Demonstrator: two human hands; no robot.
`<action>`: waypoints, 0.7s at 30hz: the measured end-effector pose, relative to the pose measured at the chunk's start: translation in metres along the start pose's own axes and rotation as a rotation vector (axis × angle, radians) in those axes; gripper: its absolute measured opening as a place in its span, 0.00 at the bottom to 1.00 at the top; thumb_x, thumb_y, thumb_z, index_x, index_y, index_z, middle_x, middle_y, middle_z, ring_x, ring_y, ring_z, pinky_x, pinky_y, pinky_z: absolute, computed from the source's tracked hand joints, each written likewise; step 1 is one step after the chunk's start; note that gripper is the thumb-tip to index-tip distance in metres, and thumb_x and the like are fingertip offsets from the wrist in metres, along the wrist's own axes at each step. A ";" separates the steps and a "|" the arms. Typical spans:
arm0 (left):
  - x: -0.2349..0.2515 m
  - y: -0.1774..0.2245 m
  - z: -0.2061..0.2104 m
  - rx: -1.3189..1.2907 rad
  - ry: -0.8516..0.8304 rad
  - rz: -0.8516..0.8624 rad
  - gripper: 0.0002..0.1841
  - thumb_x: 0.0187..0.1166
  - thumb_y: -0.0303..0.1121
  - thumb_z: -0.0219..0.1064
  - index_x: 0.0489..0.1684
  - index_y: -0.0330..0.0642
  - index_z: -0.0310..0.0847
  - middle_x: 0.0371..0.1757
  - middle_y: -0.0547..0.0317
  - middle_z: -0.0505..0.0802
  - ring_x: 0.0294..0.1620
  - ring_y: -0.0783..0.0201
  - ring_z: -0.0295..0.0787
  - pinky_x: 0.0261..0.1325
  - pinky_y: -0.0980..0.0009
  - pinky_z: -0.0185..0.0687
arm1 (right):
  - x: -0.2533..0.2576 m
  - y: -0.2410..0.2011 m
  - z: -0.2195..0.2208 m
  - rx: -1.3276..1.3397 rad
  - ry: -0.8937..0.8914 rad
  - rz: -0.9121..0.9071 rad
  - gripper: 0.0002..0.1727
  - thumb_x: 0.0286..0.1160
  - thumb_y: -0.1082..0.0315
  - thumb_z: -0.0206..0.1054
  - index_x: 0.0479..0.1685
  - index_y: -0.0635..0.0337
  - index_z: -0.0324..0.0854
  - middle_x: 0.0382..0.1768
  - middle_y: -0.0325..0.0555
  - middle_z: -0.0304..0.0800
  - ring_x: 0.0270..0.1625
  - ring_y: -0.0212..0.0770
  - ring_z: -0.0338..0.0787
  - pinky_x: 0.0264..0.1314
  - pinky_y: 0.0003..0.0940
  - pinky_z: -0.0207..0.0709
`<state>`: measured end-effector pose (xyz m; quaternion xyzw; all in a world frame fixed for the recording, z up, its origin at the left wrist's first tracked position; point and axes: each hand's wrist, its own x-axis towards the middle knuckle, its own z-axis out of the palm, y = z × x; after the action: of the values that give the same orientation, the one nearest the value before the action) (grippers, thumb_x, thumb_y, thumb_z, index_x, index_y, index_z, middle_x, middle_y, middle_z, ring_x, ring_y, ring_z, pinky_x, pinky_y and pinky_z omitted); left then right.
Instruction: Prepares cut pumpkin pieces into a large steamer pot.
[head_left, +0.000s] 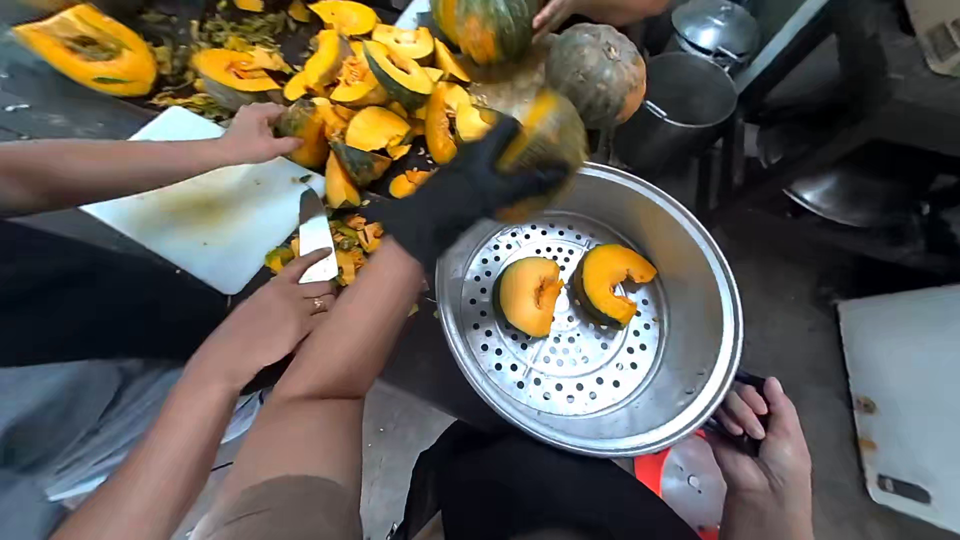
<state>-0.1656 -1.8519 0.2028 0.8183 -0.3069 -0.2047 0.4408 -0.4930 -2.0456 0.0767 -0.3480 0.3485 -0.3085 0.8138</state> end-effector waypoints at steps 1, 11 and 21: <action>0.002 0.001 0.018 0.072 -0.109 0.008 0.34 0.78 0.49 0.73 0.79 0.43 0.69 0.64 0.45 0.88 0.62 0.56 0.88 0.67 0.52 0.83 | 0.000 0.000 -0.001 0.010 -0.004 0.005 0.38 0.97 0.51 0.32 0.11 0.46 0.72 0.05 0.26 0.72 0.08 0.20 0.72 0.14 0.13 0.67; 0.066 -0.057 -0.008 0.285 0.544 0.062 0.34 0.83 0.50 0.66 0.77 0.30 0.71 0.74 0.33 0.82 0.77 0.41 0.77 0.80 0.47 0.70 | 0.010 0.002 -0.029 0.089 -0.216 0.044 0.39 0.98 0.50 0.32 0.14 0.51 0.78 0.10 0.30 0.79 0.12 0.23 0.79 0.17 0.16 0.73; 0.134 -0.234 -0.080 1.076 0.382 -0.562 0.24 0.74 0.19 0.68 0.72 0.26 0.74 0.73 0.25 0.80 0.79 0.28 0.71 0.86 0.29 0.47 | -0.001 -0.004 -0.007 0.060 -0.093 0.031 0.36 0.97 0.54 0.37 0.15 0.50 0.80 0.11 0.30 0.81 0.14 0.22 0.80 0.19 0.14 0.74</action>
<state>0.0555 -1.7962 0.0382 0.9967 -0.0561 0.0199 -0.0557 -0.4999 -2.0500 0.0762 -0.3319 0.3063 -0.2899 0.8438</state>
